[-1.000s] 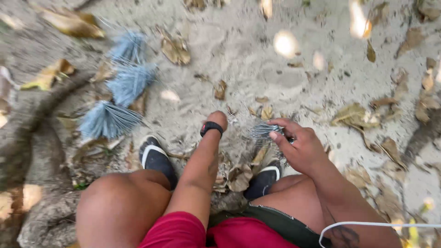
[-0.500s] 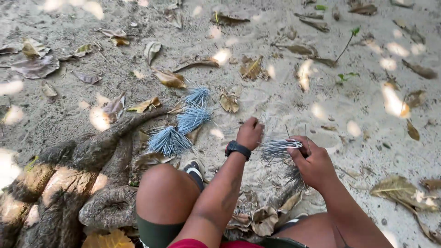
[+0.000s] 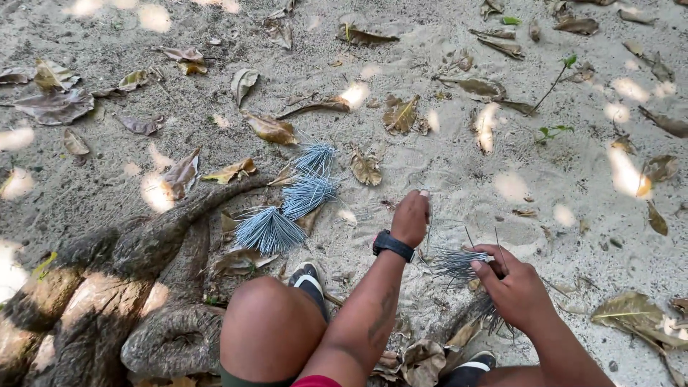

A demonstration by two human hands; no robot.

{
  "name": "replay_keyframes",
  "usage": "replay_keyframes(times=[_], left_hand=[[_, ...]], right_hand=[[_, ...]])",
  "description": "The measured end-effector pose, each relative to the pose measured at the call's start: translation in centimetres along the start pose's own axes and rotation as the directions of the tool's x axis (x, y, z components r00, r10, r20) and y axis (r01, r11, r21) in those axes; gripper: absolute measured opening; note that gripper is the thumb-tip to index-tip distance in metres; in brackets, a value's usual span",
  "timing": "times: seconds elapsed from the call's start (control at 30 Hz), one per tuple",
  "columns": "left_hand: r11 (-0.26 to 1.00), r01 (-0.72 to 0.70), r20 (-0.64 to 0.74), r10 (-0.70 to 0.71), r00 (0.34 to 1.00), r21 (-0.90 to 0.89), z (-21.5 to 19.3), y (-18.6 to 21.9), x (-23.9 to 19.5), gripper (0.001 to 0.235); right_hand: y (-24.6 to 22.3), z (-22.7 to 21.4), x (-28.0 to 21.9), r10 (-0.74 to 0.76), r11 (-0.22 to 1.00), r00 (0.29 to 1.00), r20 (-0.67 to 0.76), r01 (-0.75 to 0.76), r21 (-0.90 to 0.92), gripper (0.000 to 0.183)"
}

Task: Tying small bundles of blue bristles together using thin wire while sitting on the ground.

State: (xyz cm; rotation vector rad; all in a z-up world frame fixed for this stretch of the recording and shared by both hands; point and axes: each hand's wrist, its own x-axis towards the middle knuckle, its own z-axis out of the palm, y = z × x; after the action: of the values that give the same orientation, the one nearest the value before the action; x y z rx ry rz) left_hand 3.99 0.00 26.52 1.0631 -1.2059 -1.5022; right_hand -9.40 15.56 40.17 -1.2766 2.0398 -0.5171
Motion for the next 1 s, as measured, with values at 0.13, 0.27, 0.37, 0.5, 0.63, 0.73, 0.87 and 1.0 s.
replay_keyframes(times=[0.13, 0.27, 0.37, 0.5, 0.63, 0.73, 0.87, 1.0], left_hand=[[0.952, 0.07, 0.099, -0.104, 0.99, 0.299, 1.0, 0.8, -0.3, 0.042], [0.818, -0.091, 0.145, 0.008, 0.989, 0.569, 1.5, 0.9, -0.7, 0.035], [0.616, -0.177, 0.16, 0.084, 0.984, 0.767, 2.9, -4.3, 0.7, 0.029], [0.554, -0.191, 0.132, 0.144, 0.981, 0.81, 3.1, -5.1, 0.9, 0.021], [0.582, -0.166, 0.197, 0.01, 0.98, 0.796, 2.2, -1.8, -0.1, 0.025], [0.578, -0.204, 0.244, 0.009, 0.97, 0.79, 1.9, 0.7, -0.4, 0.032], [0.766, -0.201, 0.182, 0.111, 0.977, 0.61, 1.6, 1.5, -0.7, 0.037], [0.832, -0.314, 0.095, 0.305, 0.948, 0.458, 1.3, 2.7, -1.2, 0.032]], right_hand=[[0.4, 0.0, 0.7, 0.048, 0.996, 0.999, 0.011, -0.047, -0.073, 0.034], [1.5, 0.1, 1.5, 0.042, 0.998, 0.999, -0.001, -0.042, -0.049, 0.037], [1.7, 0.0, 1.8, 0.037, 0.997, 0.999, 0.005, -0.037, -0.064, 0.036], [1.9, 0.1, 2.0, 0.035, 0.998, 0.999, 0.002, -0.035, -0.053, 0.036], [1.4, 0.2, 1.9, 0.042, 0.997, 0.999, 0.015, -0.041, -0.072, 0.036], [1.0, 0.2, 1.8, 0.054, 0.993, 0.998, 0.022, -0.052, -0.108, 0.036], [1.2, 0.4, 1.9, 0.049, 0.991, 0.999, 0.018, -0.047, -0.128, 0.035], [0.2, 0.3, 1.4, 0.073, 0.991, 0.997, 0.027, -0.069, -0.115, 0.033]])
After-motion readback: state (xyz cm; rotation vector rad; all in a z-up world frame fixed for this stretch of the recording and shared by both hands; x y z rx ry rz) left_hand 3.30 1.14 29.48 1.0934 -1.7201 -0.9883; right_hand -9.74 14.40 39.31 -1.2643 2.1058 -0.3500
